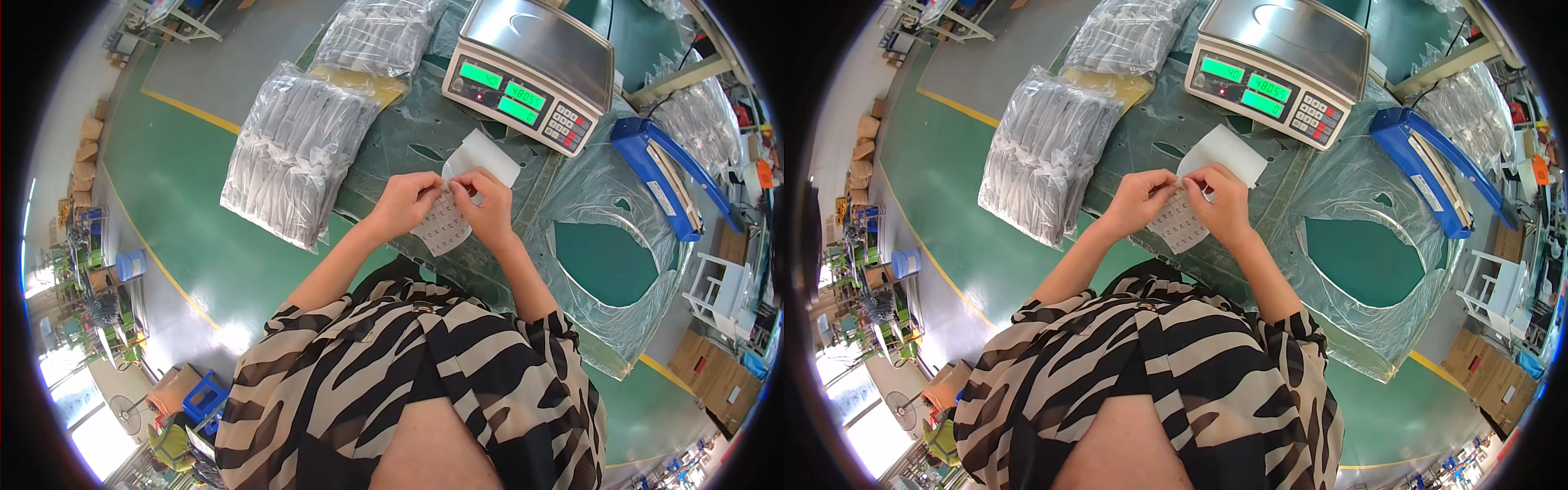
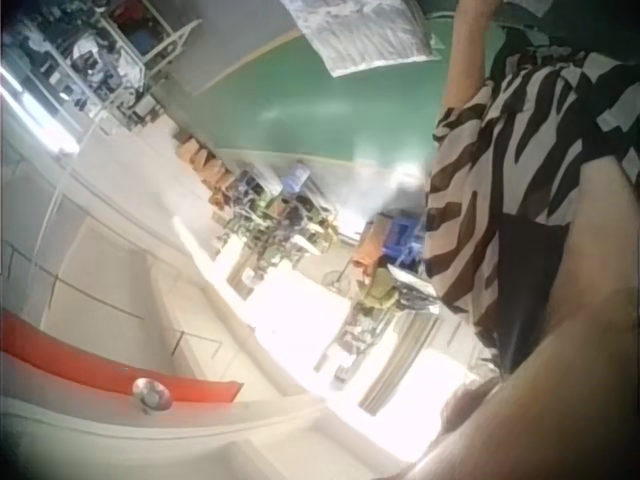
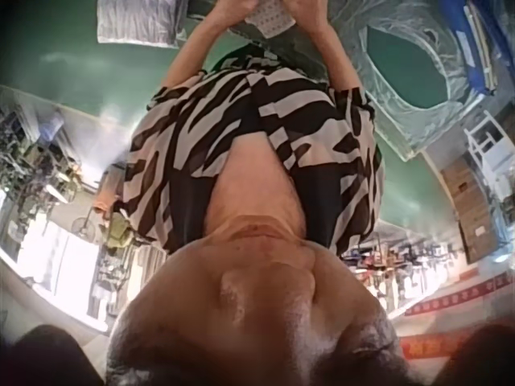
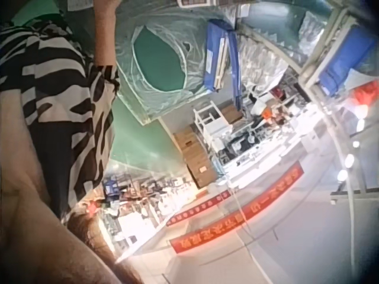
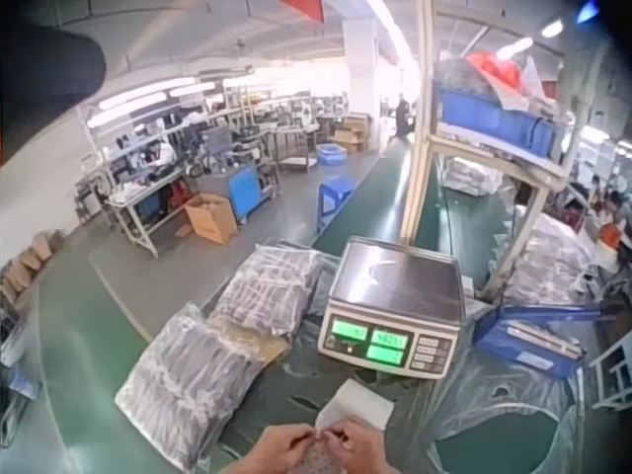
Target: Weighing components in plastic bags and sealing them using a heat sealer.
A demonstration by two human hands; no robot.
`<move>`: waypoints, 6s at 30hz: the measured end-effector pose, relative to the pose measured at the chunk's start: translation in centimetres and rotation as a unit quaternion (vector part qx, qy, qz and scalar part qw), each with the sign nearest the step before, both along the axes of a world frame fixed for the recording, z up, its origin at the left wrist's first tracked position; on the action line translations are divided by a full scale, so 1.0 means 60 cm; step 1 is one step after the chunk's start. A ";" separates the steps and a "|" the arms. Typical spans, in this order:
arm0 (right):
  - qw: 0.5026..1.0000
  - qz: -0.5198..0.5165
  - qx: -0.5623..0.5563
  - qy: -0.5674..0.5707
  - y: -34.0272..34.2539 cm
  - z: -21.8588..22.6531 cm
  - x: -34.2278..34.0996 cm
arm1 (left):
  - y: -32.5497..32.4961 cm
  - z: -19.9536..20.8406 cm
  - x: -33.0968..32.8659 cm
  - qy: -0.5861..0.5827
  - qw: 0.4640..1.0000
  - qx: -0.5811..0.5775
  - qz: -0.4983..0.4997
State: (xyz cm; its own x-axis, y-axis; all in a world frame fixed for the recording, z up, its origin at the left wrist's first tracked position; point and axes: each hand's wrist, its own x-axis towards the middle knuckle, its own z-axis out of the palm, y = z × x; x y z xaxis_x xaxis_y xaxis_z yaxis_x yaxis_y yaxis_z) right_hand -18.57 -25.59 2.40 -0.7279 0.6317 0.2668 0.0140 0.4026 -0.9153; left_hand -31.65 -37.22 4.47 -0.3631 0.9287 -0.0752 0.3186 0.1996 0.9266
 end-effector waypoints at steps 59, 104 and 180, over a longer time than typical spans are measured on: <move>0.897 -0.066 0.403 -0.167 0.091 -0.030 -0.325 | -0.302 -0.047 -0.184 -0.312 0.704 0.289 0.569; 0.983 -0.098 -0.036 -0.151 0.322 0.221 -0.455 | 0.176 0.061 -0.424 -0.334 0.912 -0.115 0.207; 0.934 -0.016 0.334 -0.122 0.148 0.392 0.313 | 0.153 0.058 0.152 -0.377 0.916 0.055 0.128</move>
State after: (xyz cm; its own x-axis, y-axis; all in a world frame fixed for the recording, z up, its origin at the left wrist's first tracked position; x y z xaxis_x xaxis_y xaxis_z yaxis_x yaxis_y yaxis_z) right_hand 0.19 -16.72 25.91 -0.8018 0.4056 0.4388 0.2107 0.8791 -0.4276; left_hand -22.55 -28.02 7.94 -0.4541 0.8369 -0.3057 -0.4636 0.0711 0.8832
